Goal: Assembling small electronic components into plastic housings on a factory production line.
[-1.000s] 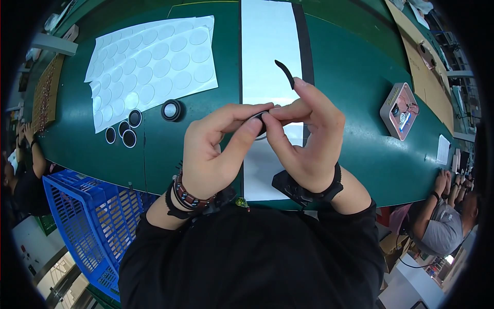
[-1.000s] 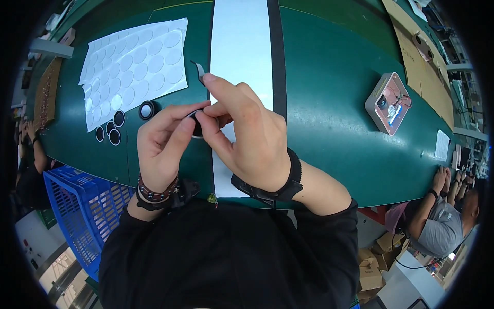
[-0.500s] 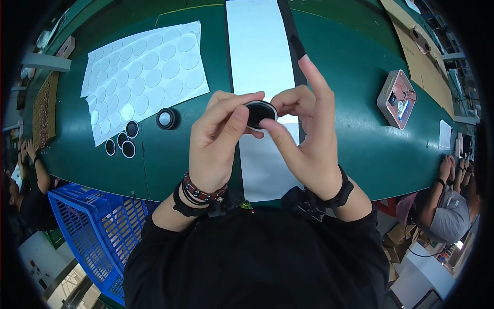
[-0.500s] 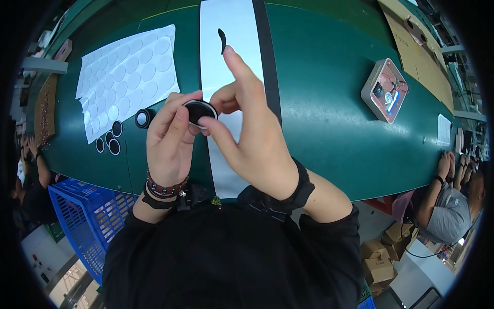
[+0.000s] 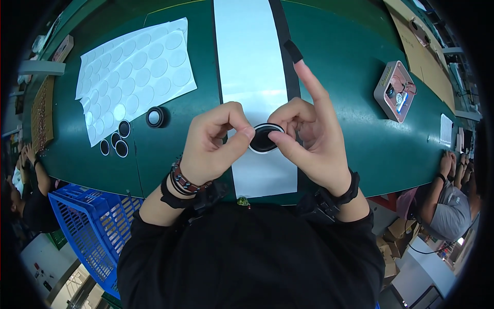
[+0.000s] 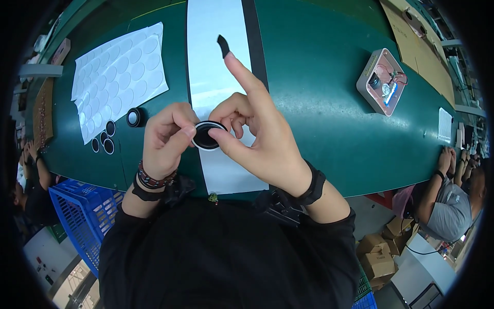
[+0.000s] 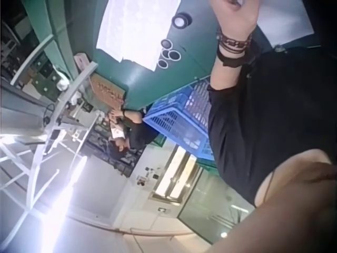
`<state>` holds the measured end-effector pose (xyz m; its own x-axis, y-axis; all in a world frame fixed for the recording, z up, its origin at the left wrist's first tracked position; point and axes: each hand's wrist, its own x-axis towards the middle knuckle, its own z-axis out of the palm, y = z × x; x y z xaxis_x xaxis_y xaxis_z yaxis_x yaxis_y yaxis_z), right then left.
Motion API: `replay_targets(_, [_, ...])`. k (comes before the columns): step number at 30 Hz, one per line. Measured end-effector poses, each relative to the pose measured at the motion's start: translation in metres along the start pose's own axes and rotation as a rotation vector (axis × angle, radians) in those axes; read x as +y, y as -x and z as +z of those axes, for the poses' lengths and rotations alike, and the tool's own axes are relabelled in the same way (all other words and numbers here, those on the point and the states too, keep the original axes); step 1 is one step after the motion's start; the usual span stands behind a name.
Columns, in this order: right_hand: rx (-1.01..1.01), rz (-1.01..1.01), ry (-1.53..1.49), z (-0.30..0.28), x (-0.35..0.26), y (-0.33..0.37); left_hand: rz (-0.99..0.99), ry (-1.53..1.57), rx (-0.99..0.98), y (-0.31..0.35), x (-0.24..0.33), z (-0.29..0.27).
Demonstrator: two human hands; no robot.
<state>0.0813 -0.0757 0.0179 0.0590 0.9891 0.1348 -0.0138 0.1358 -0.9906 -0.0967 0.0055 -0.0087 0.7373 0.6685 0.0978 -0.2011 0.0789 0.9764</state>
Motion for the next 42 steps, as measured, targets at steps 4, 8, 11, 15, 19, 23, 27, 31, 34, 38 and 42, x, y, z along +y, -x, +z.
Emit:
replay_targets(4, [0.006, 0.039, 0.012, -0.008, 0.002, 0.006, 0.012, -0.082, -0.088, -0.008, 0.001, 0.001])
replay_targets(8, [-0.064, 0.065, 0.127, -0.013, -0.002, 0.006, -0.007, -0.133, -0.129, -0.012, 0.001, 0.005])
replay_targets(11, [-0.096, 0.037, 0.136, -0.013, -0.001, 0.005, 0.000, -0.130, -0.063, -0.007, 0.002, 0.012])
replay_targets(15, [0.008, 0.036, 0.023, 0.000, 0.019, 0.013, 0.037, -0.114, 0.078, -0.004, 0.000, 0.017])
replay_targets(19, [-0.051, 0.198, -0.050, 0.001, 0.014, 0.020, 0.002, -0.118, 0.039, -0.005, -0.004, 0.010])
replay_targets(23, [-0.145, 0.119, 0.048, -0.002, 0.016, 0.019, -0.037, -0.170, -0.073, -0.008, -0.003, 0.005])
replay_targets(27, [-0.026, 0.173, -0.090, 0.002, 0.012, 0.018, -0.006, -0.175, 0.030, -0.004, -0.005, 0.013])
replay_targets(31, [0.027, 0.081, 0.058, 0.004, 0.021, 0.023, -0.013, -0.094, 0.118, -0.004, -0.009, 0.014])
replay_targets(34, [-0.019, 0.056, 0.084, 0.000, 0.019, 0.023, -0.084, -0.088, -0.039, -0.007, -0.009, 0.005])
replay_targets(38, [-0.066, 0.057, 0.088, -0.005, 0.018, 0.022, -0.078, -0.267, -0.220, -0.010, -0.003, 0.004])
replay_targets(42, [-0.003, 0.133, -0.015, 0.000, 0.016, 0.025, -0.105, -0.262, -0.082, -0.005, -0.003, 0.014])
